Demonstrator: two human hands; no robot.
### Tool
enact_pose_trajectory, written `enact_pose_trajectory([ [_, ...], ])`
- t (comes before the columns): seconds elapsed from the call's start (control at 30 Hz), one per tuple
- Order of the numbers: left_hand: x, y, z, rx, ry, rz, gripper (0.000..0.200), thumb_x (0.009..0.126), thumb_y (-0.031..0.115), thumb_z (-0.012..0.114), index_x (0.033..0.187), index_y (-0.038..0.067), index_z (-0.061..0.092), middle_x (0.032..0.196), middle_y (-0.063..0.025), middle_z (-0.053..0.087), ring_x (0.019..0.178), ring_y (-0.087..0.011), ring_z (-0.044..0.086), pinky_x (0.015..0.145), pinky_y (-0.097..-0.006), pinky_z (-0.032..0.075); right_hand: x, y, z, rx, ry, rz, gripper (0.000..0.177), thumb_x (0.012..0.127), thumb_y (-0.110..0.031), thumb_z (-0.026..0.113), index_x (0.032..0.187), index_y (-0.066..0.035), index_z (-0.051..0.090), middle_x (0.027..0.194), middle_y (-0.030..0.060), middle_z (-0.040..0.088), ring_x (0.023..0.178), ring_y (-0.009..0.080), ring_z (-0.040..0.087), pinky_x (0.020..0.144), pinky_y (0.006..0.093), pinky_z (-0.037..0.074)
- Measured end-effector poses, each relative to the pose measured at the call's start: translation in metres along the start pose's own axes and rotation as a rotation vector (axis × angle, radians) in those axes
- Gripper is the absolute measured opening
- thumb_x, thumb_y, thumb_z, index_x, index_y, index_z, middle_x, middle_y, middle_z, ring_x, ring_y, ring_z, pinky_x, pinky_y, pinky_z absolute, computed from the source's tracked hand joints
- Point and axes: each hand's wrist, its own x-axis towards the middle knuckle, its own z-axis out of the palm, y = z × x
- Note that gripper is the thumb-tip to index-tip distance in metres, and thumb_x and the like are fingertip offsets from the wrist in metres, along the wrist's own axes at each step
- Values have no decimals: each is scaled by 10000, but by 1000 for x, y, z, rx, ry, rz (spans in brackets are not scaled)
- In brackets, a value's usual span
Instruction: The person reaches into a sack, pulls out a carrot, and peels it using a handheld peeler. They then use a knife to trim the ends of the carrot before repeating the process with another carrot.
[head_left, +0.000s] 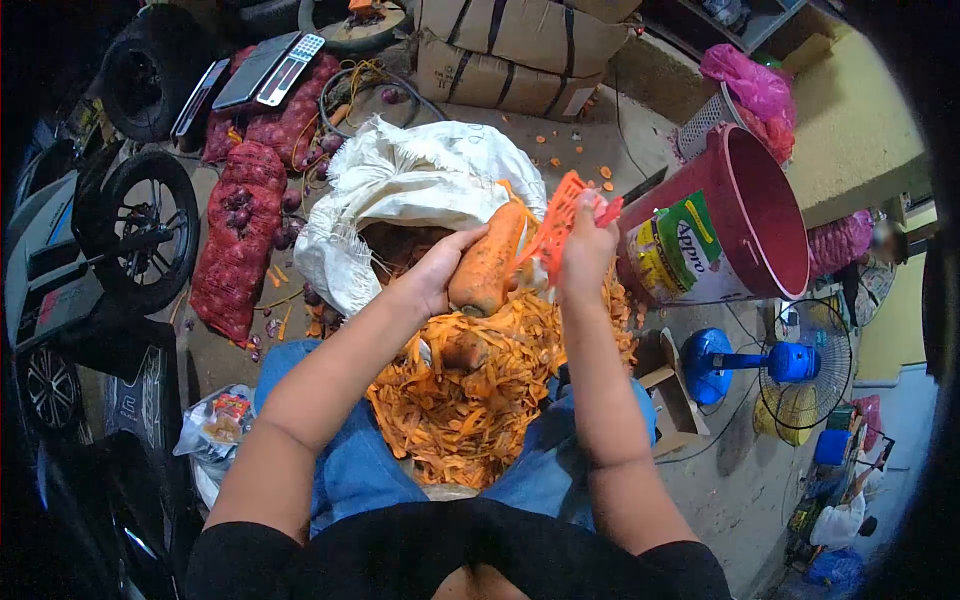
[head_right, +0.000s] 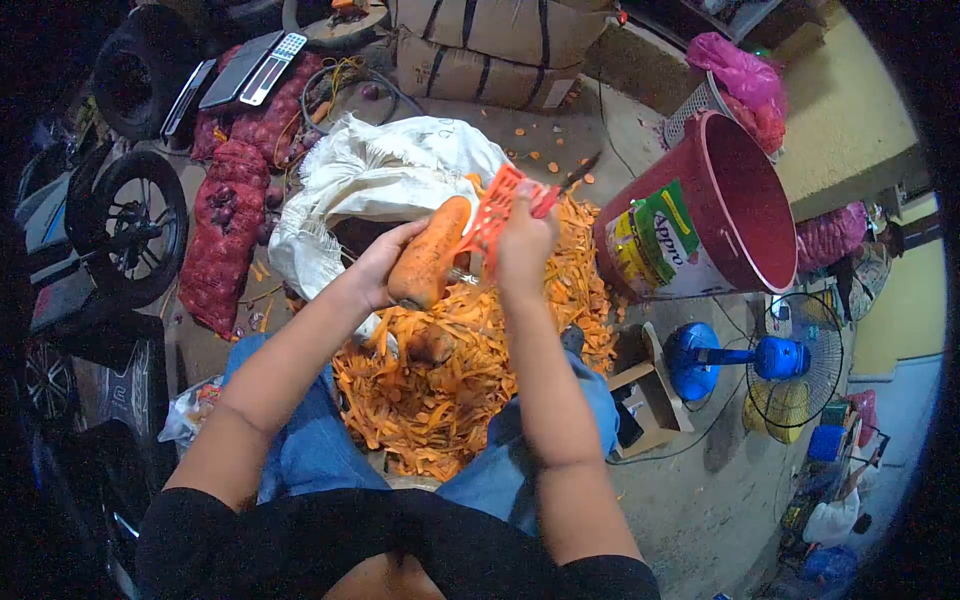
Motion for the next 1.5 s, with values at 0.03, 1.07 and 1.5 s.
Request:
enact_pose_trajectory([
  [0.03, 4, -2, -3, -10, -15, 12, 386, 835, 307, 292, 1056, 12, 407, 945, -124, 524, 781, -215, 554, 680, -349, 468, -8, -4, 4, 2, -1, -5, 211, 819, -220, 438, 733, -34, 490, 618, -13, 460, 545, 65, 402, 501, 220, 333],
  [1.07, 3, -11, 1, 6, 105, 22, 341, 861, 267, 259, 1040, 33, 429, 922, -87, 542, 771, -158, 559, 678, -294, 472, -32, 9, 16, -182, -165, -219, 194, 812, -162, 438, 732, 12, 471, 621, 43, 484, 553, 116, 433, 518, 265, 363],
  [1.5, -14, -26, 25, 447, 19, -157, 392, 851, 331, 306, 1054, 20, 433, 890, -91, 550, 733, -142, 558, 659, -272, 456, 53, 38, -42, -610, 306, -287, 225, 802, -178, 442, 712, 23, 489, 629, 75, 521, 561, 168, 472, 528, 302, 367],
])
